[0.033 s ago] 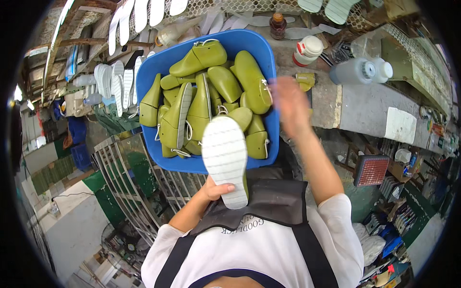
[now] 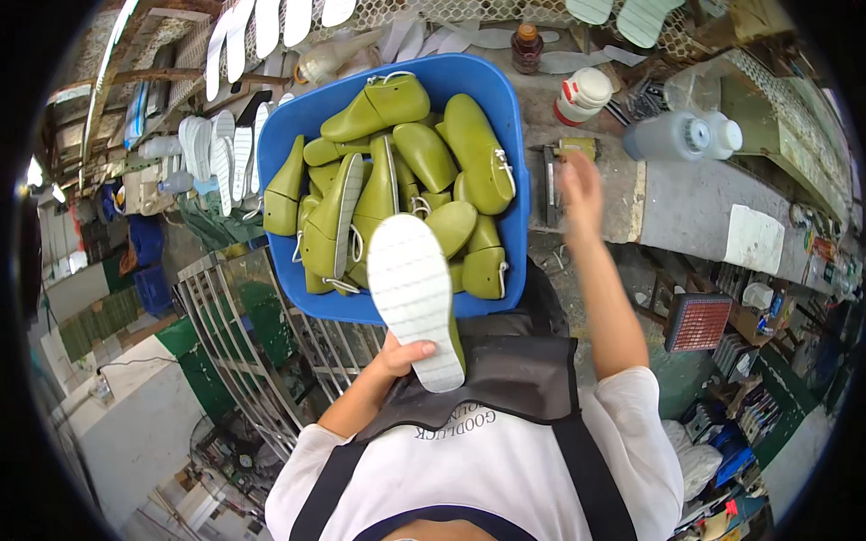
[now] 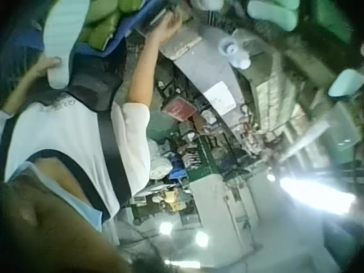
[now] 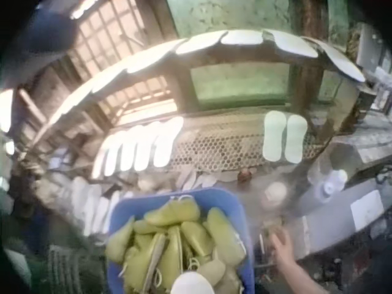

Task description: The person aligns insoles onto shoe lasts and fastens them using a pneumatic stapler. The person then arranges shoe lasts onto a metal rack and inserts metal pins into the remaining lasts by hand.

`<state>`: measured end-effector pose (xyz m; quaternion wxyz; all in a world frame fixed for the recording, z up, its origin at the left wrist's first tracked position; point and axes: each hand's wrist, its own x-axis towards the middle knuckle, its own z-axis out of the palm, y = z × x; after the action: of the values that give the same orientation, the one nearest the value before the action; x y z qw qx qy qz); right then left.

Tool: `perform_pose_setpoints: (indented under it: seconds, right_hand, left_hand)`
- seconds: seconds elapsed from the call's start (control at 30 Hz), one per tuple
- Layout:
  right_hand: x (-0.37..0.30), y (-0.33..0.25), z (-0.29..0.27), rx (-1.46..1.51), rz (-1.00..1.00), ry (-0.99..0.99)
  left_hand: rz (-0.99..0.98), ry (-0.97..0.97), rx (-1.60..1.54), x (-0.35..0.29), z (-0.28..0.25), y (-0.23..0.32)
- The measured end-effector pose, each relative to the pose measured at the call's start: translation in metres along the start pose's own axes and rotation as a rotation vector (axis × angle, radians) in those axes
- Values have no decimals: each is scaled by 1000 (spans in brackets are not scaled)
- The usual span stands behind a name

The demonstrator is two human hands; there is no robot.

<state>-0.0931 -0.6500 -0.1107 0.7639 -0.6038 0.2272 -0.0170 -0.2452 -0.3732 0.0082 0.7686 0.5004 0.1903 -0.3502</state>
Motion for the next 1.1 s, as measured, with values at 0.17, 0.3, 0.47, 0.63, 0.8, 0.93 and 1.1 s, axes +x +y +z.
perform_pose_setpoints:
  seconds: [0.17,0.3,0.47,0.63,0.8,0.93,1.1]
  right_hand:
    - [77,98,-72,-1467,-161,219]
    - [74,72,-53,-1193,-191,145]
    - [-46,-45,-42,-3,444,-254]
    - [-82,-134,-19,-426,-40,-680]
    - [-75,-159,38,-1015,-230,-976]
    - [-127,-146,23,-1015,-267,-1205]
    - [-130,-79,-60,-176,159,-428]
  left_hand:
    - [84,207,-96,15,4,2]
    - [75,164,-64,26,1,12]
    - [55,82,-48,38,2,19]
    - [86,-125,23,47,6,23]
    - [87,-158,32,45,-3,18]
    - [-12,-52,-106,57,-16,10]
    - [49,158,-184,44,-22,18]
